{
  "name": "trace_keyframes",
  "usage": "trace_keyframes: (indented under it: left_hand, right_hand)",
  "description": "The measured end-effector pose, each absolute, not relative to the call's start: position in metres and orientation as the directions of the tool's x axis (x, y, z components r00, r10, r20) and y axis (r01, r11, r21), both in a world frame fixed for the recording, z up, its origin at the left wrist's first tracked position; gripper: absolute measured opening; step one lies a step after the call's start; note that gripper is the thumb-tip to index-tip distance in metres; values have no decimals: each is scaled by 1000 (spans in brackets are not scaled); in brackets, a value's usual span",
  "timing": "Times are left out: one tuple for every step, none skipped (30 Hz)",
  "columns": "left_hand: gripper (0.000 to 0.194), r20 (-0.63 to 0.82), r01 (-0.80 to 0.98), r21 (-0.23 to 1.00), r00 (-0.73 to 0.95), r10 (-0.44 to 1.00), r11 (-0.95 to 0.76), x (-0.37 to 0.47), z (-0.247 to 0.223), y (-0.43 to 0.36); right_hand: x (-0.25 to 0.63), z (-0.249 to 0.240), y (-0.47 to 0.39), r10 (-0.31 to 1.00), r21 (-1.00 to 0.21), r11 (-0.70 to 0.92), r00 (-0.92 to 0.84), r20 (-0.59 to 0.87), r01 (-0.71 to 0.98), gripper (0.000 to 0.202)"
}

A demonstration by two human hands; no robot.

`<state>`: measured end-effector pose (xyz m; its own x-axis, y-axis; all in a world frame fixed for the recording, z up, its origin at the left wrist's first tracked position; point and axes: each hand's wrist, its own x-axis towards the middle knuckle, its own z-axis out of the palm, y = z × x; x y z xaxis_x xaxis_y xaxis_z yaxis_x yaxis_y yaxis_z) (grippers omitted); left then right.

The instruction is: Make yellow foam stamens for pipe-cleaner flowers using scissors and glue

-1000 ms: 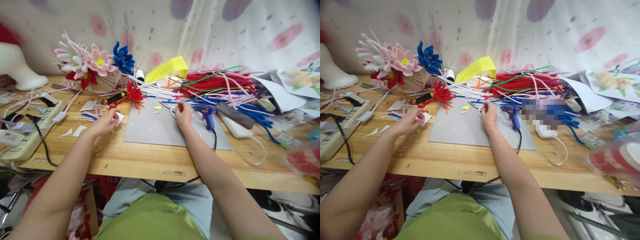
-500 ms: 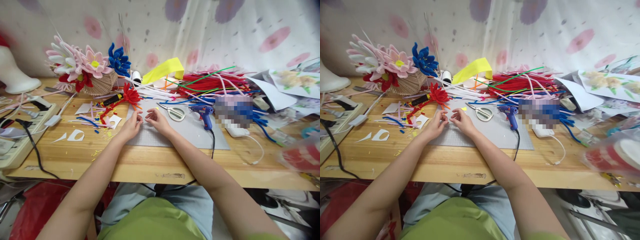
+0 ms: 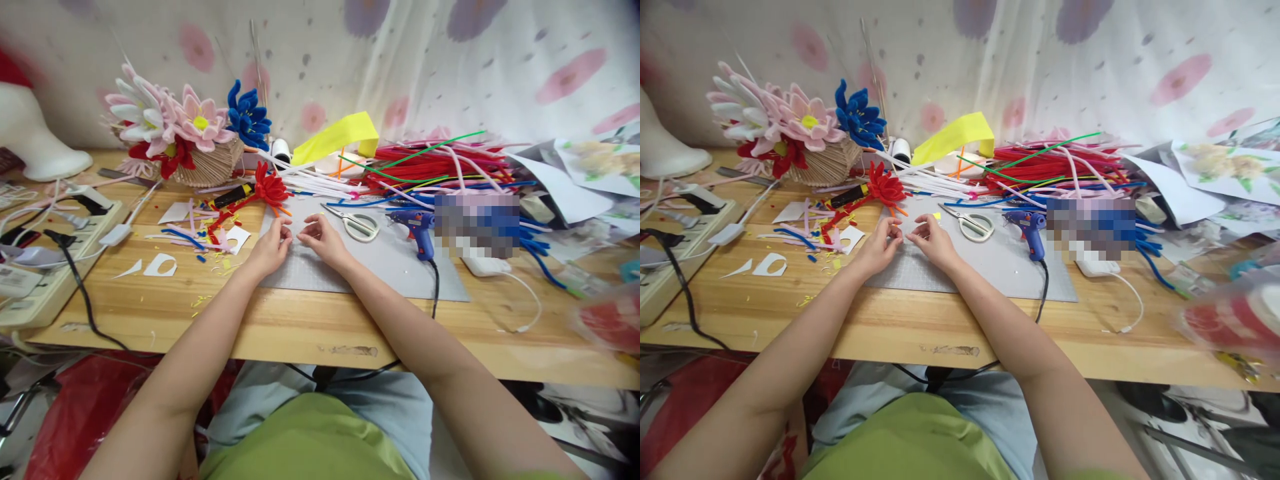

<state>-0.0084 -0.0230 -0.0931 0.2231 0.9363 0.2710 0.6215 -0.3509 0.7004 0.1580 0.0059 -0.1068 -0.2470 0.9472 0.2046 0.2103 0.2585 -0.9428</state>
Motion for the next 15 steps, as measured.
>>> trace_keyframes:
  left_hand:
    - [33, 268, 620, 701, 229, 936, -352, -8, -94, -23]
    - [33, 263, 619, 701, 238, 935, -355, -7, -94, -23]
    - [33, 259, 619, 699, 249, 933, -359, -7, -94, -23]
    - [33, 254, 621, 695, 259, 932, -362, -8, -95, -23]
    - [33, 251, 628, 689, 263, 932, -363, -9, -95, -22]
    - [33, 251, 637, 682, 258, 933, -359, -11, -94, -22]
    - [33, 254, 648, 677, 241, 937, -350, -13, -94, -21]
    - [33, 260, 659, 674, 211, 942, -334, -17, -93, -21]
    - [33, 270, 668, 675, 172, 947, -314, -20, -92, -20]
    - [33, 287, 675, 677, 125, 950, -293, -24, -90, -19]
    - [34, 310, 679, 681, 74, 948, -275, -28, -88, -19]
    - [35, 337, 679, 685, 24, 941, -262, -32, -86, -19]
    - [36, 364, 679, 690, -26, 931, -251, -36, -84, -19]
    - [36, 389, 676, 697, -76, 918, -239, -41, -82, -19]
    - [36, 407, 671, 706, -124, 905, -226, -45, -80, -19]
  right_hand:
    - [157, -107, 5, 944, -935, 273, -248, 216, 228, 33]
    - [157, -107, 4, 942, -926, 290, -241, 232, 241, 32]
    - [157, -107, 5, 941, -919, 305, -224, 252, 249, 30]
    - [158, -107, 6, 941, -914, 317, -205, 269, 253, 30]
    - [160, -106, 8, 942, -911, 321, -183, 281, 258, 29]
    - [164, -106, 11, 946, -910, 319, -157, 285, 266, 29]
    - [168, -106, 14, 950, -908, 310, -124, 286, 281, 28]
    - [173, -105, 18, 954, -904, 298, -83, 286, 305, 27]
    - [178, -104, 22, 957, -896, 284, -42, 287, 340, 27]
    - [184, -103, 25, 957, -882, 268, -5, 288, 387, 27]
    - [189, -103, 29, 956, -861, 255, 22, 294, 440, 27]
    - [193, -103, 32, 952, -835, 247, 37, 304, 492, 26]
    - [197, -103, 34, 948, -805, 244, 41, 316, 540, 25]
    - [199, -104, 36, 943, -774, 249, 34, 330, 583, 24]
    - [201, -105, 37, 939, -742, 260, 19, 345, 617, 22]
